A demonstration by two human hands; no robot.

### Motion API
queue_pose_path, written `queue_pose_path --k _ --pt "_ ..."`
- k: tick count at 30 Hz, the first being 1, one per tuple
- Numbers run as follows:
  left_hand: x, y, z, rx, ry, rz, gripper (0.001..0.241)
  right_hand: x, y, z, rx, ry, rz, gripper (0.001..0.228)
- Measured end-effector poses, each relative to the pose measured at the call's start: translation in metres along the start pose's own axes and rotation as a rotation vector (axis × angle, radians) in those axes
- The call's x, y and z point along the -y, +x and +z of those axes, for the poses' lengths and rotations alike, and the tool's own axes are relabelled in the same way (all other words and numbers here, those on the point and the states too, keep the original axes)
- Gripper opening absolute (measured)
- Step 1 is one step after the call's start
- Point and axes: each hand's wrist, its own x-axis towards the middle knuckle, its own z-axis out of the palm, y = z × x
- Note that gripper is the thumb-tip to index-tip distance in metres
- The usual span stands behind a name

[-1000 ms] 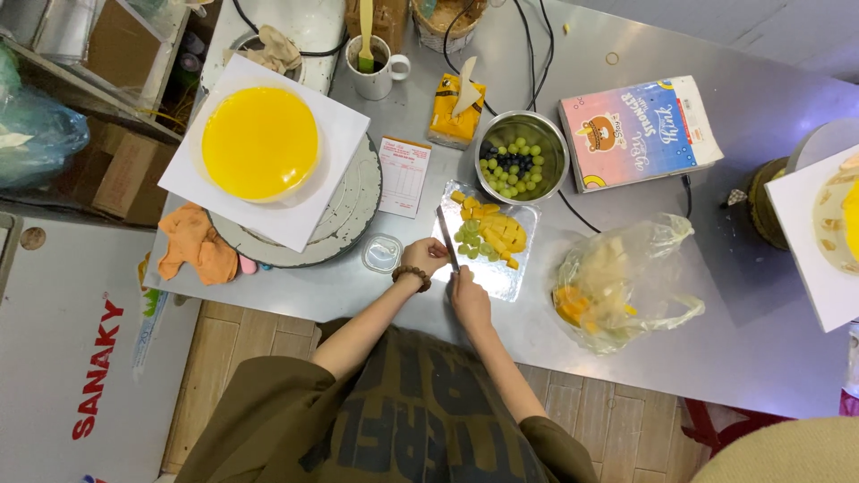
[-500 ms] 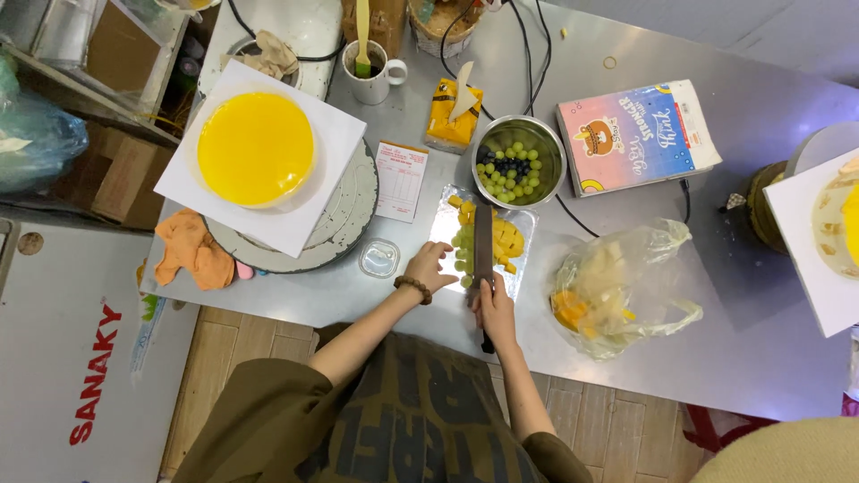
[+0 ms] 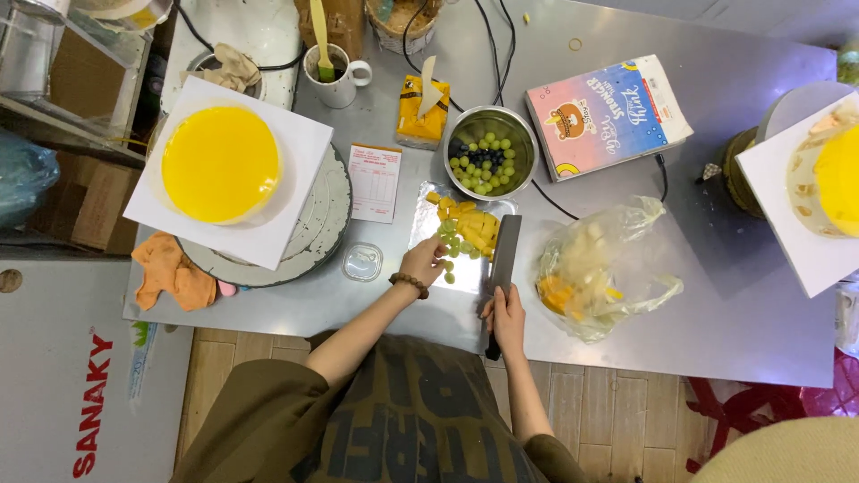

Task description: Slicing green grapes and organizing mango pieces on a workbench to decorate cakes.

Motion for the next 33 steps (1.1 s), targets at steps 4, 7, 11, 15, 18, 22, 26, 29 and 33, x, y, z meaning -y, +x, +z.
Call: queue_pose_path --k 4,7,11,15,18,22,26,29,33 --pt "0.005 0.004 0.004 -0.012 -0.12 -0.059 0.032 -0.039 0.002 0.0 -0.011 0.037 0.032 0.028" --pt "-0.028 0.008 0.0 -0.019 -0.285 -0.055 0.04 -0.059 0.003 0.0 -0.012 0.082 0.049 0.029" --pt "-0.127 -0.014 -0.024 0.175 -0.882 0.114 0.039 -0.052 0.004 -0.002 -0.02 0.128 0.031 0.025" --pt "-0.236 -0.081 -0.086 0.41 -1.173 0.262 0.027 -0.072 0.012 -0.006 -0.018 -0.01 0.081 0.055" --pt "-0.266 -0.11 -0.112 0.403 -1.066 0.363 0.025 -0.071 0.004 -0.006 -0.02 0.03 0.108 0.049" --pt "-0.265 -0.124 -0.118 0.283 -0.927 0.442 0.024 -0.068 0.0 -0.006 -0.024 0.086 0.144 0.04" --pt "-0.269 -0.138 -0.126 0.292 -0.939 0.501 0.024 -0.053 0.0 -0.008 -0.022 0.163 0.182 0.028" --pt "-0.288 -0.166 -0.163 0.587 -1.062 0.53 0.02 -0.037 0.002 -0.005 -0.007 0.215 0.2 0.022" --pt "-0.291 -0.198 -0.18 1.029 -0.972 0.697 0.017 -0.011 -0.006 -0.002 0.035 0.16 0.138 0.026"
